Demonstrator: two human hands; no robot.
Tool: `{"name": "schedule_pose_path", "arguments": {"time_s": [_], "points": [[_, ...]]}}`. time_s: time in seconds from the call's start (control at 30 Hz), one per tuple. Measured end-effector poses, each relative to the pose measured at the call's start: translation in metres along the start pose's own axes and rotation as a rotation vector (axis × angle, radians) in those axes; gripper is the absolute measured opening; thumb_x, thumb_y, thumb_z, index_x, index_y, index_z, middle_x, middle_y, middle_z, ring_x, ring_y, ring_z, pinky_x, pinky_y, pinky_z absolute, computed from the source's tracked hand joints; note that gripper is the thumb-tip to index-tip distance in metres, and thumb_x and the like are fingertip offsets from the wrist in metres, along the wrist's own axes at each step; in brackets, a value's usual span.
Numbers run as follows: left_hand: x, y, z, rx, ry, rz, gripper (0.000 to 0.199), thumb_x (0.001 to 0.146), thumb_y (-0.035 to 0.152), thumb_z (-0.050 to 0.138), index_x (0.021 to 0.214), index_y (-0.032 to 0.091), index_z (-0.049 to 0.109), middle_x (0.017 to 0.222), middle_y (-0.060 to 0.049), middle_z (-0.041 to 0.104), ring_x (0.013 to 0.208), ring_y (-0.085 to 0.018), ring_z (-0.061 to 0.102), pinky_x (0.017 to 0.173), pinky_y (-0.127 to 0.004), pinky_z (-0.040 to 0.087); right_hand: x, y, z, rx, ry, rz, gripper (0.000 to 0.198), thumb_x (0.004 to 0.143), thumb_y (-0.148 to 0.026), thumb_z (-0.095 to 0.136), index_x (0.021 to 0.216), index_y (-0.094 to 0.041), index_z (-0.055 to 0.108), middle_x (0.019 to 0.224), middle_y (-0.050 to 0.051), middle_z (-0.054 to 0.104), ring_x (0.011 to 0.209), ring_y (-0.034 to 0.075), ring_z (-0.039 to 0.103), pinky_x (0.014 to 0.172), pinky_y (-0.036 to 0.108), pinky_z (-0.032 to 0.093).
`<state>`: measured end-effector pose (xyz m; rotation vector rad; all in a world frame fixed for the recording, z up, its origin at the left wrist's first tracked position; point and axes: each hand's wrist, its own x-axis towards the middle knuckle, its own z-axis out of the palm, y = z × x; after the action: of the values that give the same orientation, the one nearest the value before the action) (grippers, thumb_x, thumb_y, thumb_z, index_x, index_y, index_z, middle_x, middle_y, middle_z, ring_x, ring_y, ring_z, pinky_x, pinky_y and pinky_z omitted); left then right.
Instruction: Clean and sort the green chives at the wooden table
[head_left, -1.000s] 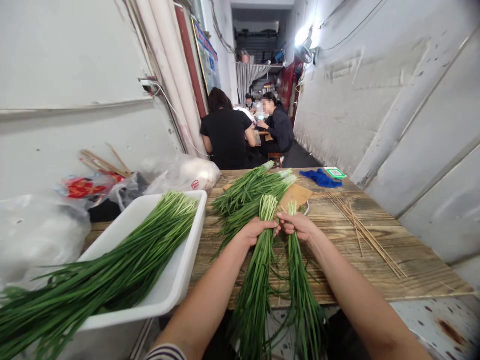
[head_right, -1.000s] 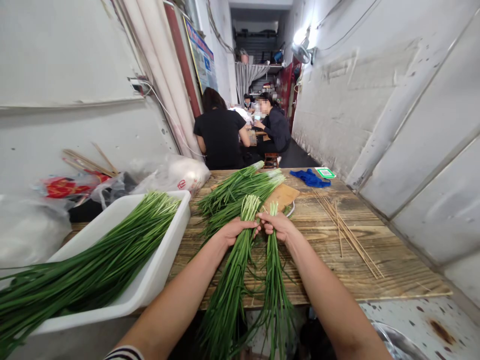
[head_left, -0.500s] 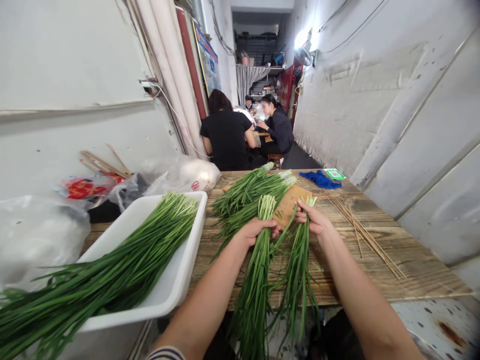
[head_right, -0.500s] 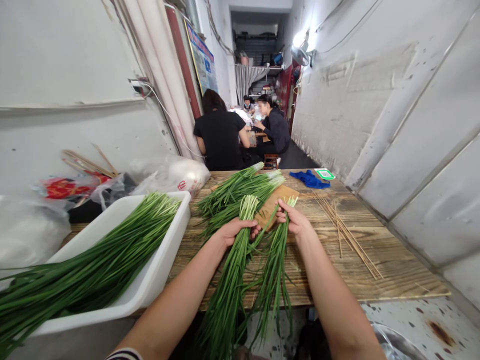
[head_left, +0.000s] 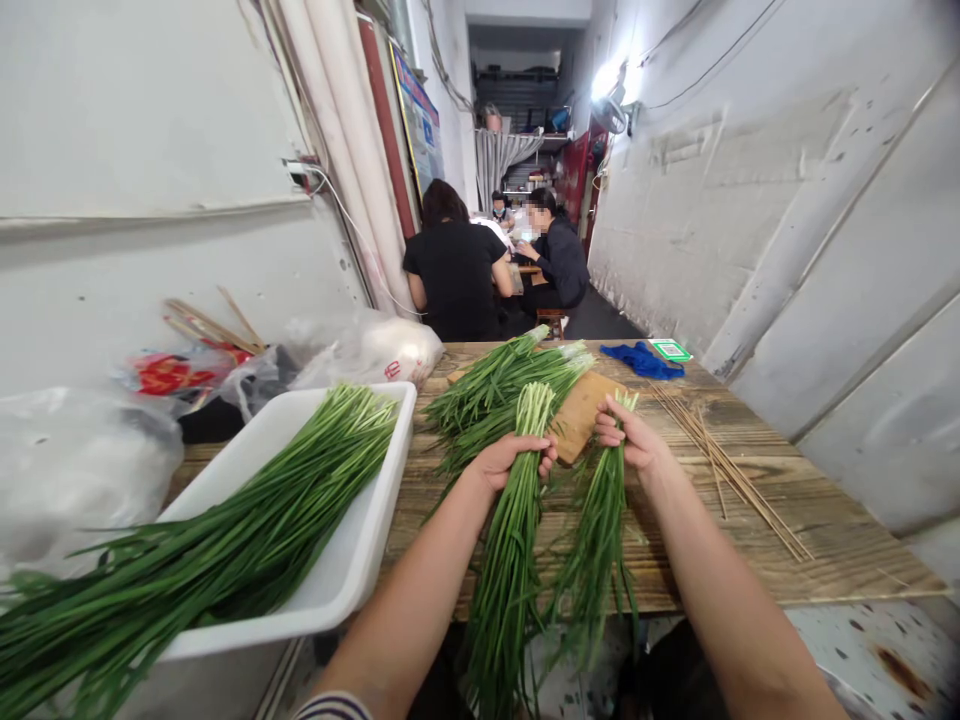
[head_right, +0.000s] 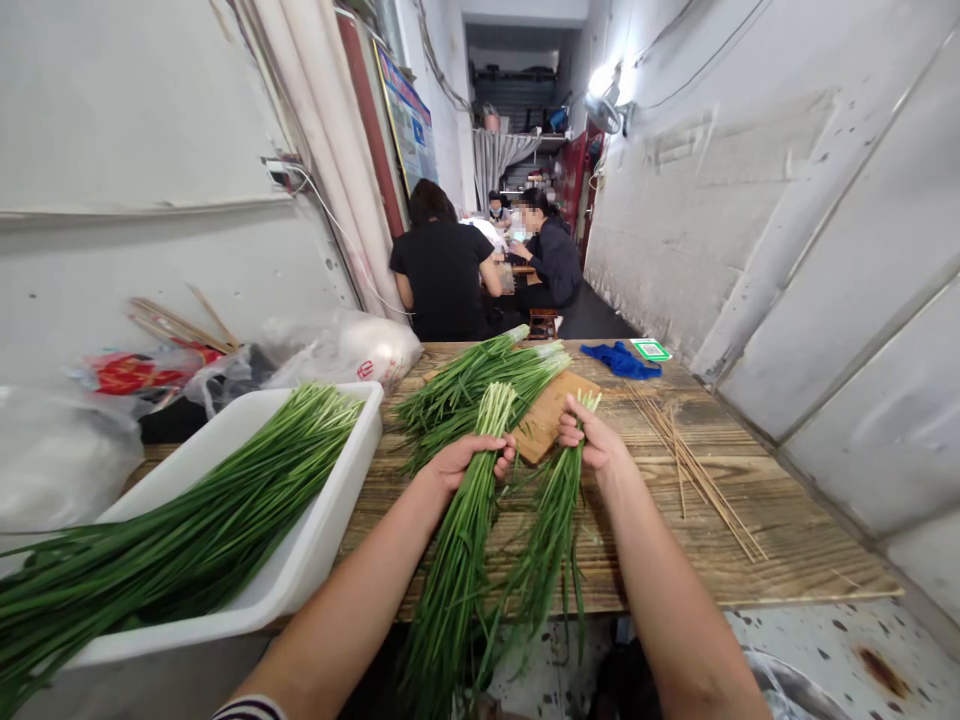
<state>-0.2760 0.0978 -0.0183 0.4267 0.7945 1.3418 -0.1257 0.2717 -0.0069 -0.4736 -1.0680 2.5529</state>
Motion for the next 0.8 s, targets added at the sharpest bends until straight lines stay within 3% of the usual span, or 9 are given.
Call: {"name": "schedule_pose_path", "arguments": {"time_s": [0.1, 0.27, 0.5, 0.8], "points": [[0.001, -0.002, 0.004, 0.066, 0.029, 0.000, 0.017, 0.070, 0.012, 0.068, 0.086, 0.007, 0.064, 0.070, -0.006, 0.063, 0.057, -0.010, 0.059, 0.056, -0.021, 0.047, -0.002, 0.016, 0.016, -0.172, -0.017, 0.012, 0.041, 0.065, -0.030, 0.081, 0.063, -0.018, 0.042, 0.046, -0.012, 0.034, 0.032, 0.000, 0.023, 0.030, 0.011, 0.023], [0.006, -0.007, 0.005, 0.182, 0.025, 0.013, 0.021, 0.072, 0.017, 0.070, 0.090, 0.005, 0.066, 0.070, -0.008, 0.065, 0.058, -0.012, 0.061, 0.055, -0.022, 0.047, -0.004, 0.036, 0.038, -0.308, 0.014, -0.093, 0.044, 0.062, -0.032, 0.083, 0.057, -0.017, 0.042, 0.041, -0.012, 0.033, 0.031, 0.000, 0.027, 0.029, 0.012, 0.022], [0.010, -0.013, 0.001, 0.254, 0.021, 0.017, 0.028, 0.072, 0.026, 0.075, 0.090, 0.006, 0.068, 0.071, -0.008, 0.066, 0.059, -0.012, 0.061, 0.057, -0.023, 0.049, -0.003, 0.038, 0.036, -0.351, 0.087, -0.102, 0.044, 0.056, -0.033, 0.085, 0.056, -0.018, 0.044, 0.036, -0.011, 0.034, 0.029, 0.002, 0.028, 0.028, 0.014, 0.021], [0.008, -0.011, 0.004, 0.241, 0.001, 0.023, 0.026, 0.071, 0.022, 0.074, 0.090, 0.005, 0.068, 0.071, -0.008, 0.065, 0.059, -0.012, 0.062, 0.055, -0.023, 0.049, -0.006, 0.035, 0.035, -0.393, -0.073, -0.033, 0.036, 0.065, -0.034, 0.078, 0.054, -0.015, 0.049, 0.033, -0.007, 0.040, 0.031, 0.002, 0.029, 0.031, 0.014, 0.022]]}}
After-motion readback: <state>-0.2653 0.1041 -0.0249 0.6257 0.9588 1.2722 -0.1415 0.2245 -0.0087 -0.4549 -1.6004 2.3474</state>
